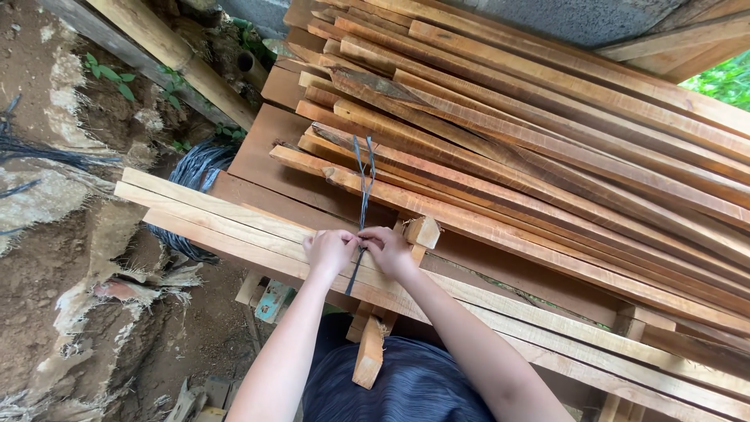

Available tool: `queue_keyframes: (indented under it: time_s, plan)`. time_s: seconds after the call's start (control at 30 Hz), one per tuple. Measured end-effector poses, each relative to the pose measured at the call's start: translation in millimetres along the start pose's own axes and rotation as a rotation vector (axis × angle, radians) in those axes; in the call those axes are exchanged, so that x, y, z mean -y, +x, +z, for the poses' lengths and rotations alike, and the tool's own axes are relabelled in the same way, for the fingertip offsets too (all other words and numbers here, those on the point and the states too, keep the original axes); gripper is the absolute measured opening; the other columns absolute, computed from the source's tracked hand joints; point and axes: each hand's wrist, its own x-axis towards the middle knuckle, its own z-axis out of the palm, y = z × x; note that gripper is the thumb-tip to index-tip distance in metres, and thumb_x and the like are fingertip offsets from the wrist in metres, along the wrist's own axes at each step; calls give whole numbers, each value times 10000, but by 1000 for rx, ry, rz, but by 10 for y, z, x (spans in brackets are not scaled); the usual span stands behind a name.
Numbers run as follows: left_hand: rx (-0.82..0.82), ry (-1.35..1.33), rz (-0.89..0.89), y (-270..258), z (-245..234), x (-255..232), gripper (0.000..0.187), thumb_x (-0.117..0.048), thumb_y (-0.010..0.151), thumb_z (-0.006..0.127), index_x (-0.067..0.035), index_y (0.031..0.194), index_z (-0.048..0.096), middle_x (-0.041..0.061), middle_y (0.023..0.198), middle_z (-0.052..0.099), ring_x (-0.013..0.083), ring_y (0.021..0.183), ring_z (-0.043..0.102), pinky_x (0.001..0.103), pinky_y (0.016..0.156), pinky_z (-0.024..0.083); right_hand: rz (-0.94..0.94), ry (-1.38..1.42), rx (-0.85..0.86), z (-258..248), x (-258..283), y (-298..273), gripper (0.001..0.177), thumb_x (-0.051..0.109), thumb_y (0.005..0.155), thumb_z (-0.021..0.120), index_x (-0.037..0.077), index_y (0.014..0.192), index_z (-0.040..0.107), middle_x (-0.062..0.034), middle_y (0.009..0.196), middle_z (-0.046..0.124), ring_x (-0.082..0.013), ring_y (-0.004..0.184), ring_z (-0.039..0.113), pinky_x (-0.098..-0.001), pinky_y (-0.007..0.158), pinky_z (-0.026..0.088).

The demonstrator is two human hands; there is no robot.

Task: Bundling long wooden strips together using plastic ties.

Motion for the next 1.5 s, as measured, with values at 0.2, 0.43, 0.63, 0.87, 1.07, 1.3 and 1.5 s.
queue_keyframes:
  time_s: [0.2, 0.43, 0.63, 0.87, 1.07, 1.3, 1.5]
  plan:
    - [39, 44, 217, 16, 25, 47, 144, -352, 940, 671, -295, 1017, 778, -40, 1011, 763, 198, 1214, 594, 578, 1191, 165, -459, -370, 66, -133, 57, 49, 123, 81, 945, 619, 169, 912, 698, 2, 1023, 691, -223, 998, 658, -321, 902, 544]
    - [83, -50, 287, -73, -320, 59, 137, -332, 945, 692, -273, 1030, 782, -7, 1078, 778, 222, 1266, 586, 598, 1218, 113, -85, -136, 336, -201, -155, 110, 154, 133, 995, 552, 74, 912, 668, -136, 1000, 686, -343, 1028, 668, -424, 926, 520]
    - [101, -63, 318, 93, -177, 180, 134, -398, 935, 693, -324, 993, 788, -41, 1080, 777, 199, 1244, 600, 610, 1219, 110, 186, 221, 361, -153, -227, 58, 185, 197, 947, 654, 22, 910, 703, -163, 1177, 662, -304, 1176, 610, -434, 1061, 441]
    - [149, -47, 382, 223, -227, 242, 139, -394, 936, 695, -321, 1001, 793, -54, 1072, 785, 194, 1179, 657, 540, 1192, 224, 66, -268, 131, -51, -170, 56, 134, 214, 907, 719, 207, 1041, 725, -17, 976, 749, -214, 956, 739, -310, 852, 584]
    - [262, -17, 400, 344, -420, 206, 163, -414, 869, 732, -301, 948, 819, -21, 1028, 805, 255, 1147, 690, 478, 1107, 389, -236, -910, 151, -169, 229, -63, 229, 349, 981, 535, 176, 862, 625, -30, 780, 653, -240, 744, 714, -372, 661, 574]
    - [273, 329, 378, 887, -429, 255, 204, -569, 816, 704, -443, 942, 803, -119, 983, 801, 193, 1148, 694, 430, 1156, 337, -442, -974, 148, -237, 178, -330, 240, 340, 953, 482, 231, 745, 535, 42, 652, 546, -198, 641, 664, -338, 601, 504]
    - [231, 289, 375, 905, -414, 326, 184, -520, 825, 717, -405, 929, 816, -89, 1013, 800, 216, 1190, 670, 504, 1221, 244, -405, -833, 236, -234, 120, -378, 246, 302, 971, 486, 171, 775, 557, -44, 679, 589, -291, 690, 690, -410, 631, 536]
